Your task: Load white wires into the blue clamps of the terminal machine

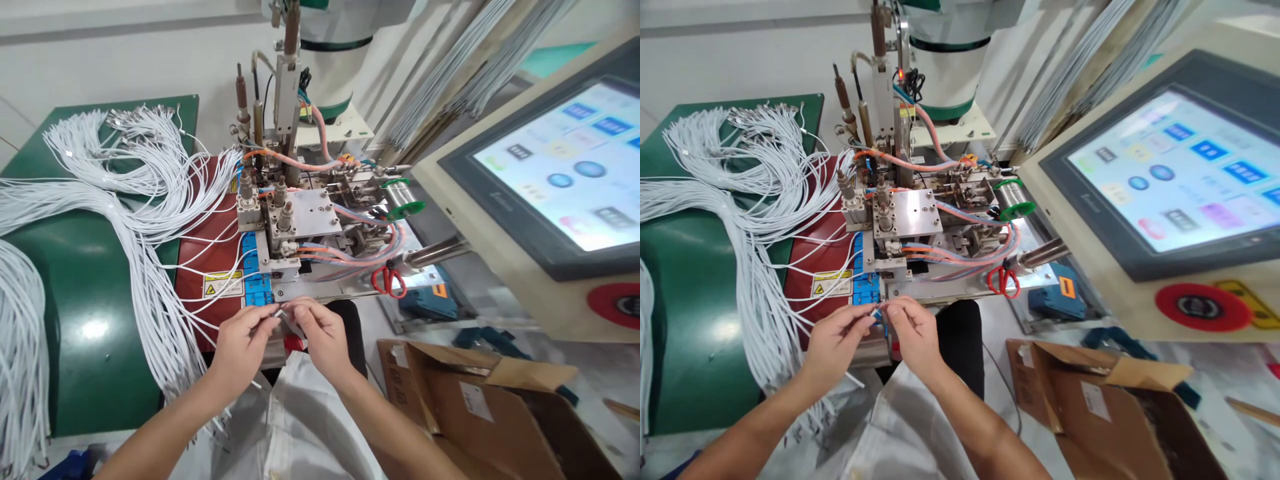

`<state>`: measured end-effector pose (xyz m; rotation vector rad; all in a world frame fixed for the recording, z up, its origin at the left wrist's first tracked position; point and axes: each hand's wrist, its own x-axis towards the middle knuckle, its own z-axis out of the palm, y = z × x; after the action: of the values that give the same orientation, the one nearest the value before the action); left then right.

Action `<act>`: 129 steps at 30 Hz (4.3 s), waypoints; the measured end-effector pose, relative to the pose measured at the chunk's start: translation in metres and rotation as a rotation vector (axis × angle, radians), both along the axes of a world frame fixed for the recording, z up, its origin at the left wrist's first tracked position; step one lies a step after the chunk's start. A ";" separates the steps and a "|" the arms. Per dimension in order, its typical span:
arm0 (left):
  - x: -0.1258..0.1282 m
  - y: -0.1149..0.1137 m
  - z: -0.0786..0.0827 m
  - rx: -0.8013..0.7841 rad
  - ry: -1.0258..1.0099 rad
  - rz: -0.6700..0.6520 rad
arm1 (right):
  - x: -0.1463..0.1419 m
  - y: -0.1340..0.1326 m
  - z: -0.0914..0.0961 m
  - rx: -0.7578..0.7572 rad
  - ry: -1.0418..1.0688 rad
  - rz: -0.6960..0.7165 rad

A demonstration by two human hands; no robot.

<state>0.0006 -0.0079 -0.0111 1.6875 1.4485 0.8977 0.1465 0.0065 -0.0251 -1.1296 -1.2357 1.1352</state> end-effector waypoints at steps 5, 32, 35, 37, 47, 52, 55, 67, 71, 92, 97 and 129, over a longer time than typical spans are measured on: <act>0.001 -0.001 -0.004 -0.062 -0.084 0.052 | -0.004 -0.002 -0.004 0.037 -0.061 -0.004; 0.003 0.001 -0.008 -0.009 -0.022 0.098 | -0.015 -0.009 -0.001 0.073 -0.253 -0.168; 0.005 0.001 -0.007 0.004 0.004 0.112 | -0.016 -0.008 0.000 0.058 -0.249 -0.169; 0.006 0.000 -0.008 0.010 0.014 0.130 | -0.018 -0.008 -0.001 0.037 -0.233 -0.172; 0.007 -0.002 -0.013 -0.062 -0.034 0.171 | -0.018 -0.002 0.000 0.052 -0.269 -0.102; -0.007 0.005 -0.001 -0.138 0.078 -0.046 | -0.004 0.004 0.005 0.176 -0.440 0.170; -0.005 0.003 -0.004 -0.156 -0.031 0.074 | -0.011 -0.001 0.001 0.167 -0.359 -0.010; 0.001 0.000 -0.015 -0.167 -0.142 0.145 | -0.013 0.001 -0.002 -0.044 -0.225 -0.023; 0.000 0.000 -0.013 -0.158 -0.111 0.131 | -0.014 0.002 -0.004 -0.022 -0.265 -0.001; -0.031 0.034 0.000 -0.070 0.439 -0.149 | -0.005 0.021 -0.031 0.069 -0.695 0.074; -0.030 0.038 -0.007 -0.023 0.516 -0.157 | -0.001 0.029 -0.028 -0.044 -0.711 0.163; -0.066 -0.014 0.021 0.004 0.695 -0.590 | 0.014 0.019 -0.035 -0.141 0.021 -0.140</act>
<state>-0.0650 -0.0222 0.0095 2.3777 1.2065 -0.0249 0.1608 0.0255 -0.0597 -1.2860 -1.0564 1.1381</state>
